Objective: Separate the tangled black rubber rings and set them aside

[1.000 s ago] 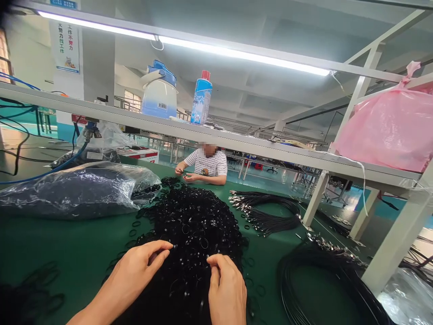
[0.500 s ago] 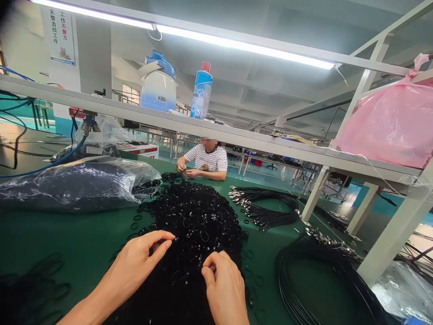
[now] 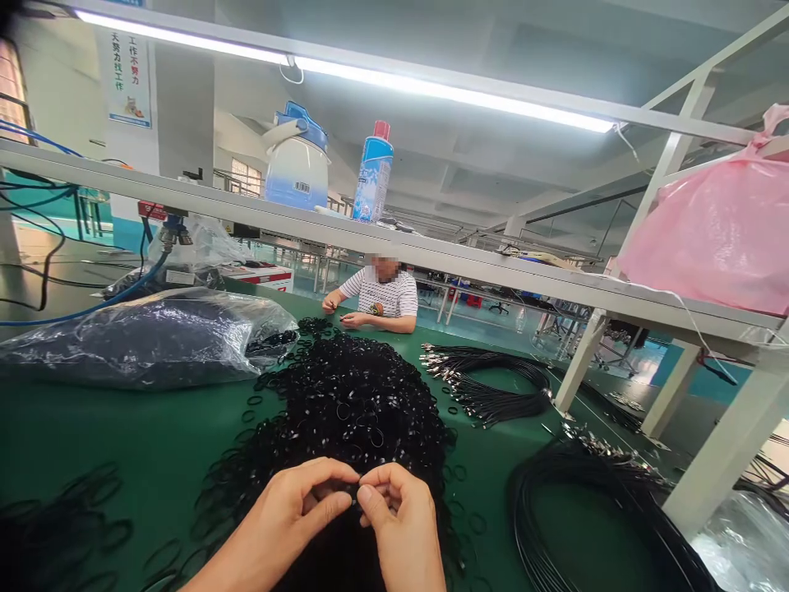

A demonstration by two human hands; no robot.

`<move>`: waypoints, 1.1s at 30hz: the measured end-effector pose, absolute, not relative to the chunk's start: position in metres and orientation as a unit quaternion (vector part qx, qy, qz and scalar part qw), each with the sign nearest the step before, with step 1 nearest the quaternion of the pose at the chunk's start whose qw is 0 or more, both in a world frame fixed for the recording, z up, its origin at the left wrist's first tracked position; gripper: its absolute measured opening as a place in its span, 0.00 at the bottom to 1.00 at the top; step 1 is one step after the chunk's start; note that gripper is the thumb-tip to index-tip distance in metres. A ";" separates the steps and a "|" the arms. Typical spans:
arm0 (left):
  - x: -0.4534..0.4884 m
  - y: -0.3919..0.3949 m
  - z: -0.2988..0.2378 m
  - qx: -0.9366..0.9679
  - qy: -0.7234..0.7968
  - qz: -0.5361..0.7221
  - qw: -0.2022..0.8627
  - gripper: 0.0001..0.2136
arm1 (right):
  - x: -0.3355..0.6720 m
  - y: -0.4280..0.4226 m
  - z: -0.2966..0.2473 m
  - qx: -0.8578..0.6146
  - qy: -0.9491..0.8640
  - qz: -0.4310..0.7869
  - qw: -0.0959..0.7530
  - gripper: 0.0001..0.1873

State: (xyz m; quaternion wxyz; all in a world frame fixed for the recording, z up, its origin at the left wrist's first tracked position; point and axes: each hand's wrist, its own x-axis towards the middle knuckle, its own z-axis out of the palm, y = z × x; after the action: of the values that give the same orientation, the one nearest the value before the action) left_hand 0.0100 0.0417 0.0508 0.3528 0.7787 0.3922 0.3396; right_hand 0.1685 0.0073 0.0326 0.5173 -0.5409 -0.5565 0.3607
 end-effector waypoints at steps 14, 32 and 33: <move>0.000 0.055 0.047 0.757 0.453 0.343 0.322 0.15 | 0.175 0.013 0.022 -0.601 -0.539 0.263 0.528 0.10; -0.001 0.062 0.045 0.800 0.391 0.357 0.282 0.20 | 0.193 0.002 0.046 -0.679 -0.527 0.188 0.476 0.07; -0.001 0.062 0.044 0.801 0.394 0.352 0.282 0.19 | 0.194 0.001 0.049 -0.687 -0.524 0.176 0.472 0.07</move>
State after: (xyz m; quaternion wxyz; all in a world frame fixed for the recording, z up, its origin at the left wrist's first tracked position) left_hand -0.0008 0.0621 0.0436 0.2819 0.8005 0.3944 0.3523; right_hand 0.1939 0.0008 0.0486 0.4722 -0.6868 -0.5237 0.1762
